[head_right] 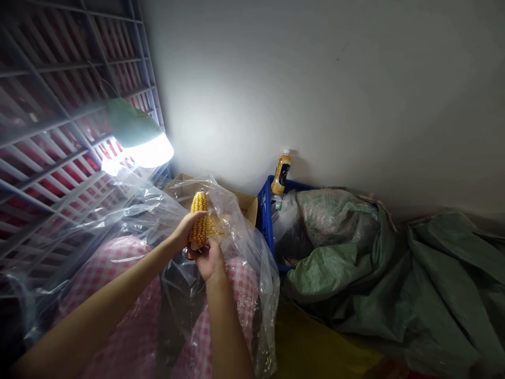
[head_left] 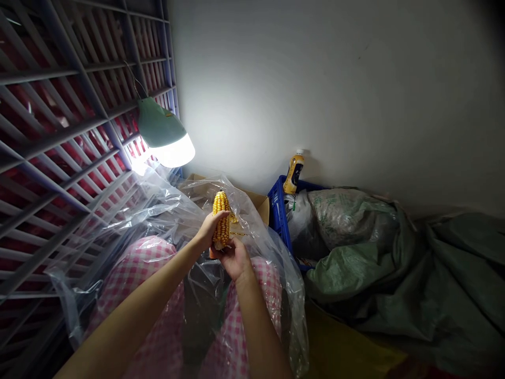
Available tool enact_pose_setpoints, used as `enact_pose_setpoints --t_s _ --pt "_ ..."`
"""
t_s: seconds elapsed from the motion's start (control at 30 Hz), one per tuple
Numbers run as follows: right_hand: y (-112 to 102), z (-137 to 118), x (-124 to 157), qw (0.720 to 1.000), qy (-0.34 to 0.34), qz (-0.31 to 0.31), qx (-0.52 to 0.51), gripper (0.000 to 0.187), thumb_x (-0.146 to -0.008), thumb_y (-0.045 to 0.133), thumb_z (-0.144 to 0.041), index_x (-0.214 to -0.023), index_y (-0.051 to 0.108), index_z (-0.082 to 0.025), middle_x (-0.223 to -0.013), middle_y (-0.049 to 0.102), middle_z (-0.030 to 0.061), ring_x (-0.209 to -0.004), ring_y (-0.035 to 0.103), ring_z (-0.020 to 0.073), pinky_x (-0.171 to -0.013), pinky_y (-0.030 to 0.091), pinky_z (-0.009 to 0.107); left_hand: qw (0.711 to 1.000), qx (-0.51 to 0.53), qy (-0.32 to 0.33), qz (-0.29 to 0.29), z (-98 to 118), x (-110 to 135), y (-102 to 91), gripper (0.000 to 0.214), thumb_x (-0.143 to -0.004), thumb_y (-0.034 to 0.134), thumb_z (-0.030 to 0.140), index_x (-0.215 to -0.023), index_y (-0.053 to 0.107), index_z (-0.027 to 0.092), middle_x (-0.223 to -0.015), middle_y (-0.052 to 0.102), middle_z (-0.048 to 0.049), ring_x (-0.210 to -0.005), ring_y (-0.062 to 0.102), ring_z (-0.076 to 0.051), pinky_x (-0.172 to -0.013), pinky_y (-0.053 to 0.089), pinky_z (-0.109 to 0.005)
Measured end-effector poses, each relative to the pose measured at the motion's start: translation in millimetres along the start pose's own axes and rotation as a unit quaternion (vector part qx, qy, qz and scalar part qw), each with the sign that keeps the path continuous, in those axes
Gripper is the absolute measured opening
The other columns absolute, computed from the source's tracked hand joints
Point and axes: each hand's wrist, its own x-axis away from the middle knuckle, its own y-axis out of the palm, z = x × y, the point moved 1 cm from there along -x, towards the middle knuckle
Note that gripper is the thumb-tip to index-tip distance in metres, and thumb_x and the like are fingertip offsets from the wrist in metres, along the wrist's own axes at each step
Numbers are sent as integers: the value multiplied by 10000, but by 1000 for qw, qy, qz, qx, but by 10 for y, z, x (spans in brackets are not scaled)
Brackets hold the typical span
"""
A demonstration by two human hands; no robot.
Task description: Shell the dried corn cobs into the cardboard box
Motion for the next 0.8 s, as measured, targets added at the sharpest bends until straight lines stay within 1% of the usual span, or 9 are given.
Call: enact_pose_setpoints --t_s 0.07,0.13,0.27,0.33,0.4,0.5,0.57,0.7,0.8 --pt "12 26 -12 999 38 7 -12 136 -638 438 -109 -666 564 -150 -629 604 51 -676 584 181 -684 534 381 1000 -15 6 5 -23 -7 -5 321 -594 674 335 -821 542 151 -607 591 -6 -517 565 -147 -489 432 -242" --pt "33 48 -5 997 67 25 -37 192 -605 409 -73 -681 570 -144 -638 608 52 -683 584 173 -699 531 357 999 -30 6 11 -36 -2 -6 308 -586 680 324 -800 547 147 -604 591 -8 -514 560 -145 -489 431 -241" --pt "72 47 45 991 89 60 -82 296 -499 366 -6 -671 558 -151 -637 610 29 -672 582 140 -735 520 293 999 -16 -25 17 -34 4 -7 294 -597 666 332 -791 550 143 -613 599 -23 -519 564 -155 -497 449 -258" --pt "87 9 80 990 95 58 -87 271 -508 365 -32 -659 555 -152 -635 608 37 -658 581 147 -729 522 307 999 -18 -31 14 -14 4 -11 304 -599 667 345 -794 549 144 -609 596 -24 -516 563 -156 -482 444 -256" --pt "105 -42 119 989 103 51 -91 210 -557 375 -85 -642 557 -146 -628 603 57 -626 572 157 -710 526 332 999 -30 -20 15 11 4 -18 313 -588 680 343 -792 547 147 -597 586 -18 -513 559 -155 -463 431 -246" --pt "139 -97 169 991 94 46 -80 173 -627 395 -156 -635 568 -138 -606 588 60 -598 561 157 -680 528 329 999 -32 -15 20 23 -1 -32 326 -573 689 340 -792 547 145 -569 565 -6 -515 564 -161 -463 429 -245" --pt "159 -97 188 993 81 56 -67 166 -644 407 -159 -639 572 -142 -597 583 46 -602 564 150 -666 528 307 999 -27 -20 18 10 -14 -43 332 -575 686 348 -796 549 142 -563 559 -3 -512 566 -161 -473 436 -250" --pt "163 -44 169 994 56 76 -48 157 -651 416 -142 -633 572 -144 -597 585 29 -593 557 129 -667 528 279 999 -18 -28 17 -18 -43 -57 320 -598 667 354 -803 544 142 -612 599 -30 -527 579 -166 -491 449 -256" --pt "140 -9 125 998 26 58 -6 148 -626 406 -142 -605 552 -150 -571 577 23 -569 545 128 -661 536 312 998 -38 -30 28 -20 -48 -53 308 -597 667 347 -788 539 143 -602 601 -33 -514 573 -167 -465 435 -250"
